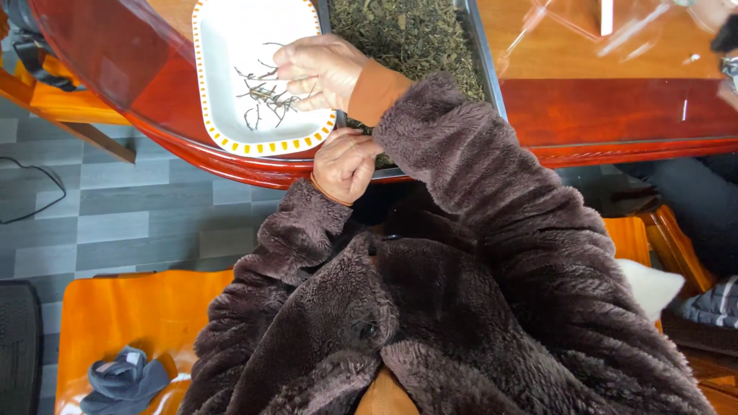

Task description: Manually sorting dried tea leaves by picking out stems and placing them in a separate dish

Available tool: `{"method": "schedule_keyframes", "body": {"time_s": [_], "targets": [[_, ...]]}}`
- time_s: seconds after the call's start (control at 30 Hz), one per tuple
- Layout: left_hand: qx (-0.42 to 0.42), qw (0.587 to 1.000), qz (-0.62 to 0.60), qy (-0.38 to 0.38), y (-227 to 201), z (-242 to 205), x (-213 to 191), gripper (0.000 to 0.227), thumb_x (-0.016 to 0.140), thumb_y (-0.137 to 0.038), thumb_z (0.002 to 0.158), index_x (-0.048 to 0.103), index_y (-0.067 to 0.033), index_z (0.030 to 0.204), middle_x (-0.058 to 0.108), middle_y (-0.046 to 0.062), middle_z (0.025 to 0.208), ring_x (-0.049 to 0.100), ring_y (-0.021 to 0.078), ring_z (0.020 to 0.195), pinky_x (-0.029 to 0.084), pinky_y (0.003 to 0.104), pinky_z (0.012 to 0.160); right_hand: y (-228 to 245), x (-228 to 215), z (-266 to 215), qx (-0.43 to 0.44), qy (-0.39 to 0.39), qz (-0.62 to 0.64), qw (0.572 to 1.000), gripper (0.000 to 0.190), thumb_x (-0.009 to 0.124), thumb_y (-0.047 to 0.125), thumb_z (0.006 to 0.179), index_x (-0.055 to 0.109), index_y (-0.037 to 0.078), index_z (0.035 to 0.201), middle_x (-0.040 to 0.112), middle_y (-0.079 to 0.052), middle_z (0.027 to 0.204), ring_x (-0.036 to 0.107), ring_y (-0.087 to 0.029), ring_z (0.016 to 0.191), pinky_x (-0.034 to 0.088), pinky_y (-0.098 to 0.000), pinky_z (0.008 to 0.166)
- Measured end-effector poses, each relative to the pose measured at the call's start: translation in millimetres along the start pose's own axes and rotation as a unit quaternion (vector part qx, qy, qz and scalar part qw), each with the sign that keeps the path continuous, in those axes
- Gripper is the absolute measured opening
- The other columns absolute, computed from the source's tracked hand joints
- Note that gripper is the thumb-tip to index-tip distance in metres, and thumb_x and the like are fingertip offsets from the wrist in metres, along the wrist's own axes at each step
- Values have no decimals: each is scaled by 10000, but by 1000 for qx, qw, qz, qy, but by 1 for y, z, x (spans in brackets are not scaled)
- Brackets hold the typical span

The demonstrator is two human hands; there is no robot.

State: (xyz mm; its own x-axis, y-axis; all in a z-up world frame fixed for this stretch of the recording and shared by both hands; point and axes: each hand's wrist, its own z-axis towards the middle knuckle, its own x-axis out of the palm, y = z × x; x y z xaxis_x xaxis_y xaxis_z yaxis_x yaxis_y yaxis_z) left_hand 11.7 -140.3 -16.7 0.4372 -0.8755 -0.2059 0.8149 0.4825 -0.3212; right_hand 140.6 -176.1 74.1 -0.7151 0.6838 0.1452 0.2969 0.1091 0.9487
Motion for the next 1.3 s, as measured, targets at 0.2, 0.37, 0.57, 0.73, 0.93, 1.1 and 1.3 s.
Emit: {"method": "schedule_keyframes", "body": {"time_s": [0.2, 0.37, 0.57, 0.73, 0.93, 1.1, 1.3], "targets": [[-1, 1000, -23, 5, -1, 3, 0, 219, 500, -9, 1003, 715, -16, 1045, 767, 121, 1010, 750, 269, 861, 554, 439, 891, 48, 1, -48, -47, 76, -82, 993, 878, 593, 720, 772, 524, 147, 1433, 351, -231, 1624, 389, -555, 1430, 508, -696, 1039], [-55, 998, 7, 27, -12, 7, -2, 207, 516, -45, 1050, 720, -24, 1071, 762, 111, 1071, 735, 266, 928, 563, 472, 963, 49, -53, -85, -190, -53, -286, 938, 449, 468, 473, 1002, 637, 172, 1289, 667, 0, 1320, 613, -152, 1242, 608, -307, 808], [-123, 991, 16, 43, -25, 57, -27, 201, 517, 14, 1065, 717, 11, 1079, 738, 168, 971, 740, 304, 898, 604, 407, 846, -8, -159, -112, -372, -177, -331, 849, 140, 610, 61, 1055, 704, 10, 1145, 713, -122, 1099, 675, -218, 1019, 579, -359, 922], [-144, 957, 155, 201, -16, 100, -26, 137, 682, 49, 949, 774, -50, 928, 778, 95, 888, 739, 264, 784, 617, 433, 814, -38, -181, -144, -343, -305, -325, 827, 158, 672, -40, 984, 692, 38, 1121, 719, -127, 1115, 700, -207, 990, 637, -325, 901], [-262, 839, 282, 384, 31, 86, 3, 56, 828, -262, 901, 803, -262, 851, 744, -5, 863, 682, 266, 856, 522, 568, 875, -70, -223, -144, -409, -282, -218, 840, 242, 741, 127, 1000, 653, 64, 1217, 643, -125, 1265, 614, -261, 1220, 544, -409, 1046], [-292, 740, 332, 507, 40, 87, 14, 255, 746, -468, 921, 777, -357, 1149, 738, 39, 1104, 648, 299, 1087, 456, 577, 983, -94, -237, -146, -348, -243, -116, 898, 323, 715, 64, 993, 616, 43, 1300, 685, -99, 1231, 669, -193, 1108, 596, -320, 963], [-283, 753, 332, 492, 35, 86, 16, 54, 799, -380, 898, 799, -340, 935, 740, -29, 991, 648, 275, 1034, 463, 547, 956, -104, -246, -141, -389, -237, -123, 882, 267, 733, 56, 977, 667, 54, 1235, 607, -189, 1367, 627, -236, 1238, 557, -335, 1039]]}}
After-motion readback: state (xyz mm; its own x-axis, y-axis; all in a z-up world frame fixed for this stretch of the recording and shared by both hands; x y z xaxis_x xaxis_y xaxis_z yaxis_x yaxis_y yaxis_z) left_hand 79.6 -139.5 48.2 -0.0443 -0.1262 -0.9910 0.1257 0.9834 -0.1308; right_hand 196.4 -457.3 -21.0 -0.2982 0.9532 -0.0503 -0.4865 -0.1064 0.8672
